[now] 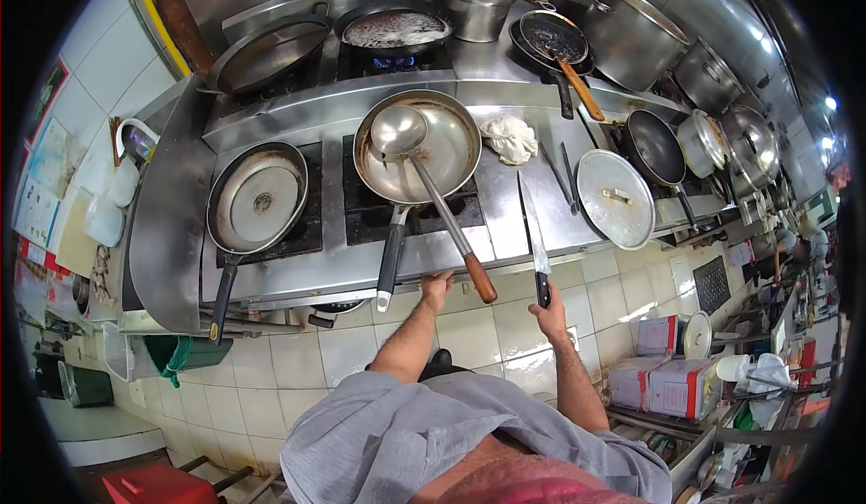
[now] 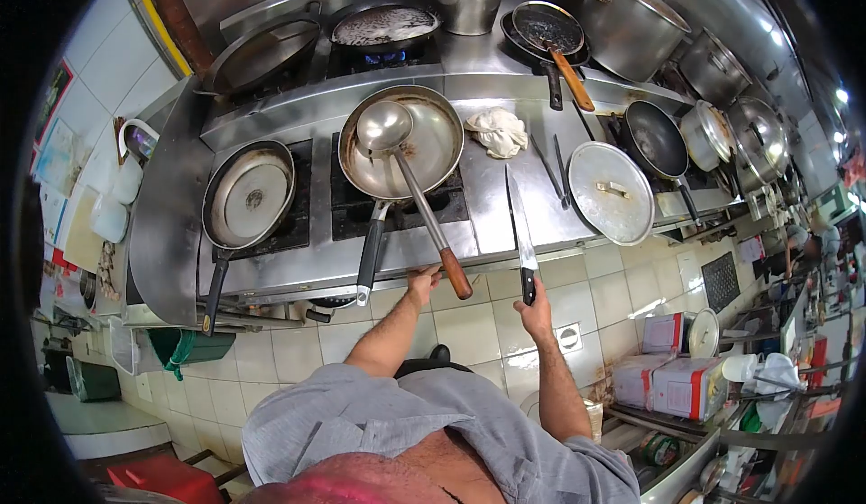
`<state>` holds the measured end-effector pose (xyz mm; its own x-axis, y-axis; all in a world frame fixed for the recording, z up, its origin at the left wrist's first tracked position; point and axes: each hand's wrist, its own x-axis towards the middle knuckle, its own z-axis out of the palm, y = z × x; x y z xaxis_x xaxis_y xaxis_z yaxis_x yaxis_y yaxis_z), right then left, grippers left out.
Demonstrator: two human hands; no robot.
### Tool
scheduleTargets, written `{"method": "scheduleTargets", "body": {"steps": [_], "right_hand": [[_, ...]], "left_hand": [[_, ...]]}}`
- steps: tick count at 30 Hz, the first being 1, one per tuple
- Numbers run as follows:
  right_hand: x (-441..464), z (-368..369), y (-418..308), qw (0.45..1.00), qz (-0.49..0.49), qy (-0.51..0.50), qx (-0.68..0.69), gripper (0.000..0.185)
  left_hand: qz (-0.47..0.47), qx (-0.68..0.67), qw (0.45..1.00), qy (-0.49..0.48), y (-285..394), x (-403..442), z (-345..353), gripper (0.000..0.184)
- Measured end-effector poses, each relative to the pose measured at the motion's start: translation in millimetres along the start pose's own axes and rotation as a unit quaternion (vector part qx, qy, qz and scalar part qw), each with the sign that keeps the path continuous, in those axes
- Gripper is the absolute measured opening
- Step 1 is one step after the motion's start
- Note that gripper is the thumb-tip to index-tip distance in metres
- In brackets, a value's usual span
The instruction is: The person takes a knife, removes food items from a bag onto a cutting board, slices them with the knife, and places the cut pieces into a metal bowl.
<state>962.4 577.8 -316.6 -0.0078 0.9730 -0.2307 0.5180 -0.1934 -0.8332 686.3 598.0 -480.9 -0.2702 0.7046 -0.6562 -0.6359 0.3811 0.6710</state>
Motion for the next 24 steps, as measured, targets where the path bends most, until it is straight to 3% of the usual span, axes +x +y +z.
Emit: {"method": "scheduleTargets", "body": {"steps": [15,17,21,24], "right_hand": [[5.3,0.2,12.5,1.000,-0.022,0.003,0.015,0.073],[8.7,2.2,22.0,1.000,-0.020,0.003,0.024,0.072],[1.8,-0.6,6.3,0.999,-0.023,0.005,0.048,0.070],[-2.6,-4.2,-2.6,0.998,-0.031,-0.001,0.046,0.067]], "left_hand": [[0.031,-0.012,0.999,0.030,6.9,-9.0,7.5,0.018],[0.003,0.038,0.999,0.005,5.0,-5.4,3.3,0.031],[0.013,0.052,0.999,-0.001,10.6,-12.9,5.9,0.032],[0.036,0.013,0.998,0.040,16.6,-23.5,12.2,0.020]]}}
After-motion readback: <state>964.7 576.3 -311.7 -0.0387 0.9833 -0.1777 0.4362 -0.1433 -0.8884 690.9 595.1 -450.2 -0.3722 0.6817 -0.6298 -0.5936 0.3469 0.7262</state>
